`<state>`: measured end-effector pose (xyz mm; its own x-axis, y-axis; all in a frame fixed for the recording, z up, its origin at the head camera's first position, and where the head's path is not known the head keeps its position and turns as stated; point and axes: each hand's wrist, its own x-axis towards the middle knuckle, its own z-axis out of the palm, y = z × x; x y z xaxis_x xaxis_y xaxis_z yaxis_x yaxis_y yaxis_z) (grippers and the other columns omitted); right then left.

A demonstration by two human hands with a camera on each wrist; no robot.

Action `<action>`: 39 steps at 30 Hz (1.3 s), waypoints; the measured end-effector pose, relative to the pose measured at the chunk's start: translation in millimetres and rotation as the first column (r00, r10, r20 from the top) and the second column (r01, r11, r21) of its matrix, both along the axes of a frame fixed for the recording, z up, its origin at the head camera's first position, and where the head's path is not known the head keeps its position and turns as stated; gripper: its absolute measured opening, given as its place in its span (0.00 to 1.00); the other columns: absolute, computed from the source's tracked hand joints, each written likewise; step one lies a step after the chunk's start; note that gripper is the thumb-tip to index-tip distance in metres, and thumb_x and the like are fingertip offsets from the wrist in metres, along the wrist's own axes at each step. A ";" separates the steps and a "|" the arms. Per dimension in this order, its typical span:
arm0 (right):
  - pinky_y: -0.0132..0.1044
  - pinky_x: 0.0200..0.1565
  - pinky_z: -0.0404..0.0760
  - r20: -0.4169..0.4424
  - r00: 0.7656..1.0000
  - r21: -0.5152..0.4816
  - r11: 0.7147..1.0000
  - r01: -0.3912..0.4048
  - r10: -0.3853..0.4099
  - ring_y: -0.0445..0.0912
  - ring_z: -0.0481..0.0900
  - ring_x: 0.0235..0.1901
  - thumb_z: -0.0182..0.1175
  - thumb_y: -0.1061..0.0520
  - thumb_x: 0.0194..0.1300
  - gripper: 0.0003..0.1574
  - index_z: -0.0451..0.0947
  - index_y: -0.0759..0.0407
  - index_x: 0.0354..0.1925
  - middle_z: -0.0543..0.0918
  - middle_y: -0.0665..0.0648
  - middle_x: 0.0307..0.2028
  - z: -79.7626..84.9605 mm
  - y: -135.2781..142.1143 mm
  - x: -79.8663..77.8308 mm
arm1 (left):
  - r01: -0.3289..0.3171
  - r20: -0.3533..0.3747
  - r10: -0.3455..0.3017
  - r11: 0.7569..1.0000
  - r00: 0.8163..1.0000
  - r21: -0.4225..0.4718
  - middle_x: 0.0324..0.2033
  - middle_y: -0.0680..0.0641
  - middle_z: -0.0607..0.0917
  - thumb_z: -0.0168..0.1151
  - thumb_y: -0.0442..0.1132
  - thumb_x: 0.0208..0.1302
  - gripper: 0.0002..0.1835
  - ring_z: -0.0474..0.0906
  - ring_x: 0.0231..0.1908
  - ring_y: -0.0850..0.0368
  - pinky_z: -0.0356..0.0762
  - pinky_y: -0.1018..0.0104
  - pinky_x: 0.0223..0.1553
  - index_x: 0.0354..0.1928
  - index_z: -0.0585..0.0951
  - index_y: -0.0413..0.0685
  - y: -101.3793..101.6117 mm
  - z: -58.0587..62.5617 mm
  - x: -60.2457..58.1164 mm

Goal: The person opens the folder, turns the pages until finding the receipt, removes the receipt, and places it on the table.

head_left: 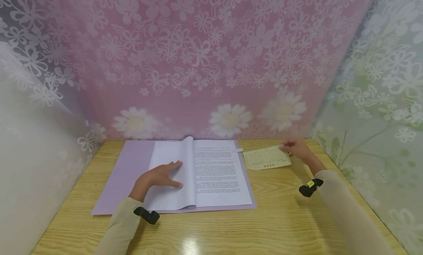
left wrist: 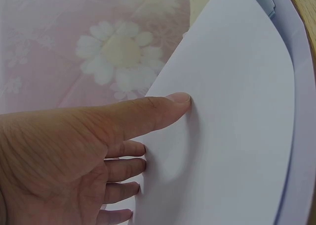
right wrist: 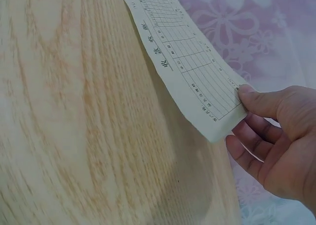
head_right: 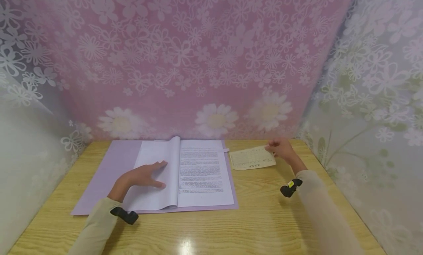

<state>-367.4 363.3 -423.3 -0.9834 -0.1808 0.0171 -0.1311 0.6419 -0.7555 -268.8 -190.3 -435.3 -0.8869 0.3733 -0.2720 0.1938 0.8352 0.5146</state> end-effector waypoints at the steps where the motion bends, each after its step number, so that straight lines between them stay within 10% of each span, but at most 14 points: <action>1: 0.48 0.39 0.85 -0.009 1.000 -0.001 1.000 -0.001 0.001 0.41 0.81 0.37 0.60 0.57 0.75 0.19 0.78 0.76 0.49 0.84 0.68 0.46 -1.8 0.6 -0.9 | -0.001 0.001 0.001 1.000 1.000 0.001 0.78 0.34 0.57 0.76 0.58 0.56 0.54 0.53 0.78 0.34 0.60 0.37 0.74 0.80 0.59 0.49 -0.1 -0.1 -0.1; 39: 0.39 0.34 0.81 -0.028 0.995 0.164 0.981 0.102 -0.098 0.56 0.83 0.37 0.65 0.57 0.70 0.19 0.81 0.74 0.49 0.84 0.73 0.45 -37.8 0.8 -10.6 | -0.013 0.019 0.013 1.000 1.000 0.010 0.79 0.34 0.57 0.75 0.59 0.56 0.55 0.52 0.78 0.35 0.57 0.37 0.75 0.80 0.58 0.50 -1.2 0.2 -0.3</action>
<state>-378.0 364.0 -461.0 -0.9964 -0.0834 0.0152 -0.0740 0.7682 -0.6360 -269.1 -191.6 -435.1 -0.8864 0.3646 -0.2851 0.1732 0.8326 0.5262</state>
